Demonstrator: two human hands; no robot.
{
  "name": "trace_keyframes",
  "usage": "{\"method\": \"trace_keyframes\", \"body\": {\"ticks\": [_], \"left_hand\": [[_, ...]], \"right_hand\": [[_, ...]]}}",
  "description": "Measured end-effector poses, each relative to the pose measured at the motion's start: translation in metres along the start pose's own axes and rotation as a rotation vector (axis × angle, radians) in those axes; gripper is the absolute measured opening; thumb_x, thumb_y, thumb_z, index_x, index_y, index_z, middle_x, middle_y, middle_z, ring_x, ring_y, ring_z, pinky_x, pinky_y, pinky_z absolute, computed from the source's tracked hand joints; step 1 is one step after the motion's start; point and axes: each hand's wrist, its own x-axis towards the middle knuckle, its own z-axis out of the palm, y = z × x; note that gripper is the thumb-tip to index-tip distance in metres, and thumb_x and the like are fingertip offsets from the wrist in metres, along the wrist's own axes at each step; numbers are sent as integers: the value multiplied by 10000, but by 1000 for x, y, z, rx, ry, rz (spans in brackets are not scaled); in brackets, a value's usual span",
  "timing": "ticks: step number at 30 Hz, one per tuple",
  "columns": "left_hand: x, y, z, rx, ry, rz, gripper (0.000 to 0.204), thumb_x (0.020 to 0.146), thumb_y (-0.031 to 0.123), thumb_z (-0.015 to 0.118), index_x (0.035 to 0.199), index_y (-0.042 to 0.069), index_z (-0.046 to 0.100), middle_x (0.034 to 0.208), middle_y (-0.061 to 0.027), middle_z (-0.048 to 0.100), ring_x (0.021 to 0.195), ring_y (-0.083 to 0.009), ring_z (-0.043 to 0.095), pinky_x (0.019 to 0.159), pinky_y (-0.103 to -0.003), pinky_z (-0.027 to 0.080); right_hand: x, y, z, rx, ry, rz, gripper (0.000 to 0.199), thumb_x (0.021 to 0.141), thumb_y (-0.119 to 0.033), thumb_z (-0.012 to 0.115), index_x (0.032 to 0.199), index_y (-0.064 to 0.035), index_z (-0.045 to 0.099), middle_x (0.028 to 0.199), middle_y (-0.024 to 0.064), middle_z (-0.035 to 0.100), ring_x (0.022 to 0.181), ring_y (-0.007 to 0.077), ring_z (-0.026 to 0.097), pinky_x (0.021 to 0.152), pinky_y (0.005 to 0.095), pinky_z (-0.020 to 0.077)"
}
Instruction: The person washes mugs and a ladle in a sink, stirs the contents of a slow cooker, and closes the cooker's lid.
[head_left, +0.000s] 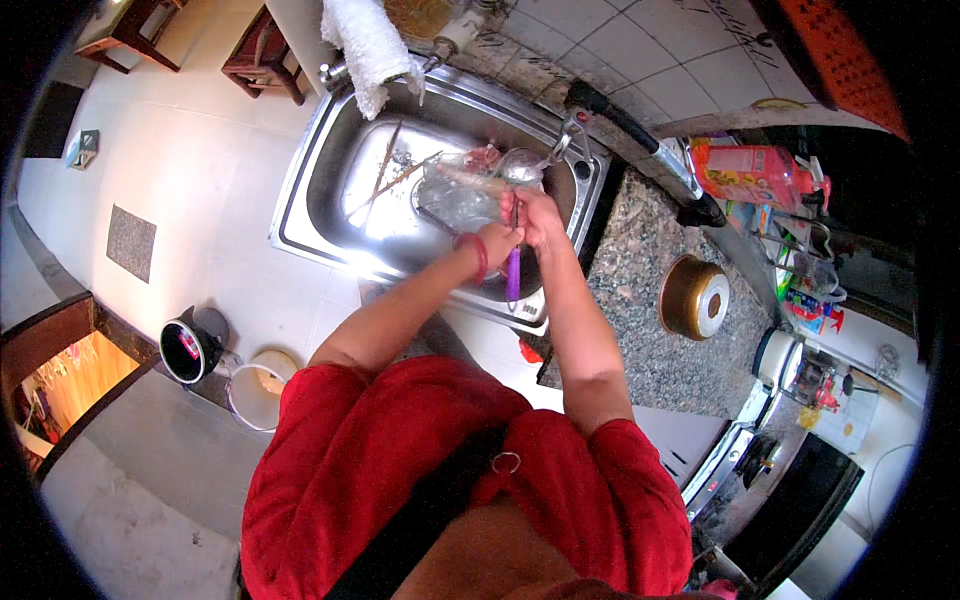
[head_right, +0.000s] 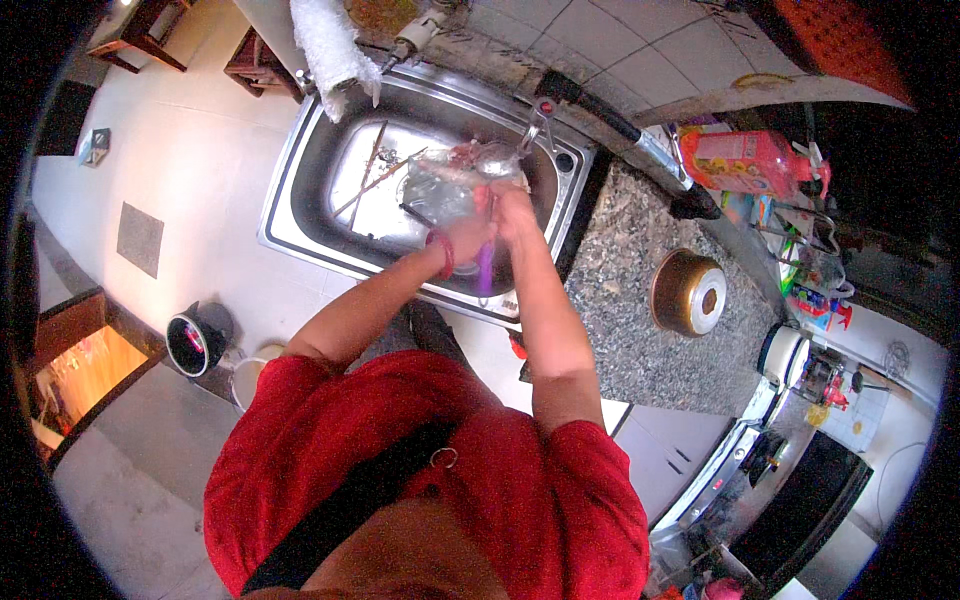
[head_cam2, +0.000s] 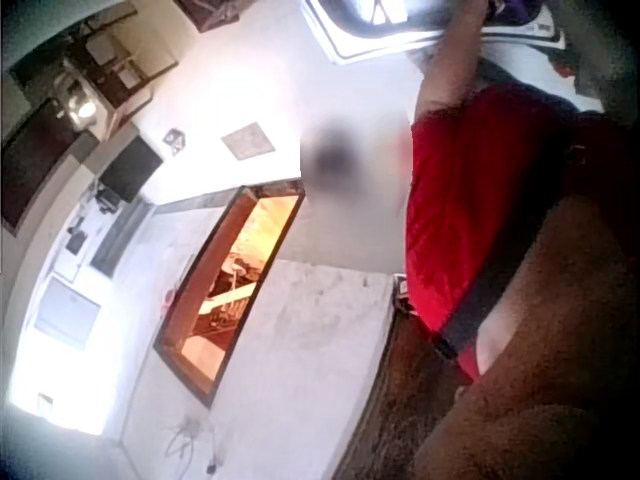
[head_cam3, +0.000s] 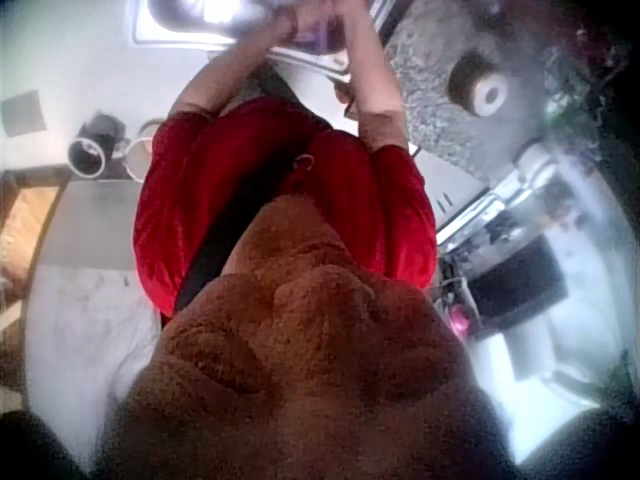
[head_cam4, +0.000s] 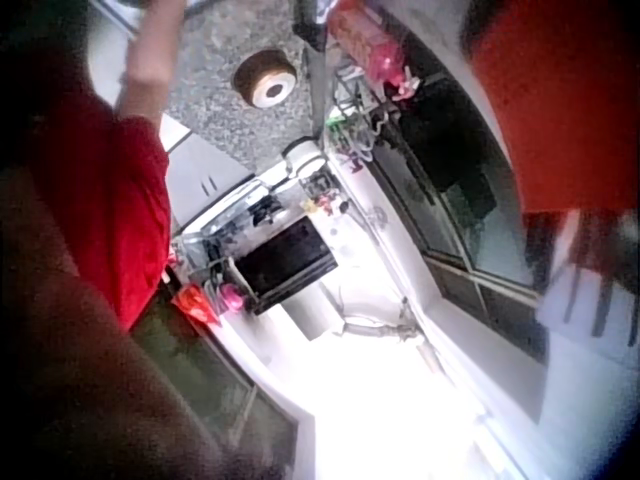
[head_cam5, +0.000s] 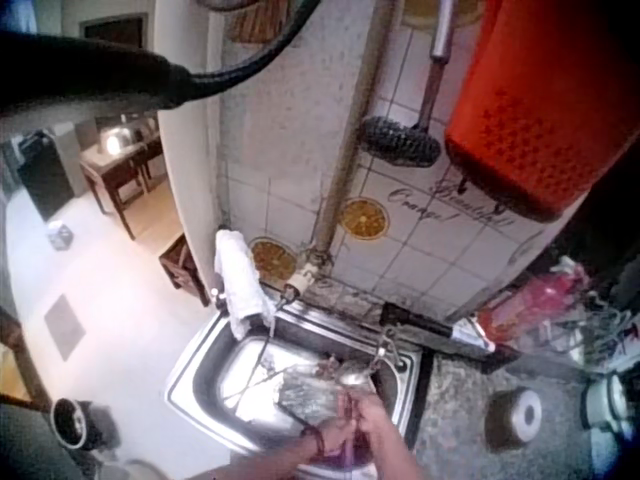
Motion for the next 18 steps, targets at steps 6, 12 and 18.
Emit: {"method": "trace_keyframes", "body": {"ticks": [6, 12, 18], "left_hand": [[30, 3, -27, -737, 485, 24, 334, 734, 272, 609, 889, -18, 551, 753, -141, 599, 741, -250, 576, 682, -327, 464], [57, 34, -42, -101, 738, 145, 265, 663, 148, 658, 902, 59, 587, 883, -130, 600, 786, -243, 584, 746, -342, 448], [62, 67, -62, -497, 471, -2, 235, 801, 240, 507, 901, 37, 567, 890, -134, 606, 840, -227, 583, 686, -331, 464]], "right_hand": [[15, 15, -36, -470, -3, -145, 155, 841, -158, 408, 762, -64, 503, 540, -11, 437, 367, 76, 327, 302, 220, 254], [2, 9, -18, -1164, 72, -477, 197, 797, -142, 444, 765, 9, 567, 601, 74, 552, 470, 176, 502, 432, 335, 382], [11, -8, -41, -1005, 47, -313, 181, 788, -134, 450, 722, -1, 552, 584, 71, 533, 426, 170, 474, 363, 302, 341]]}}
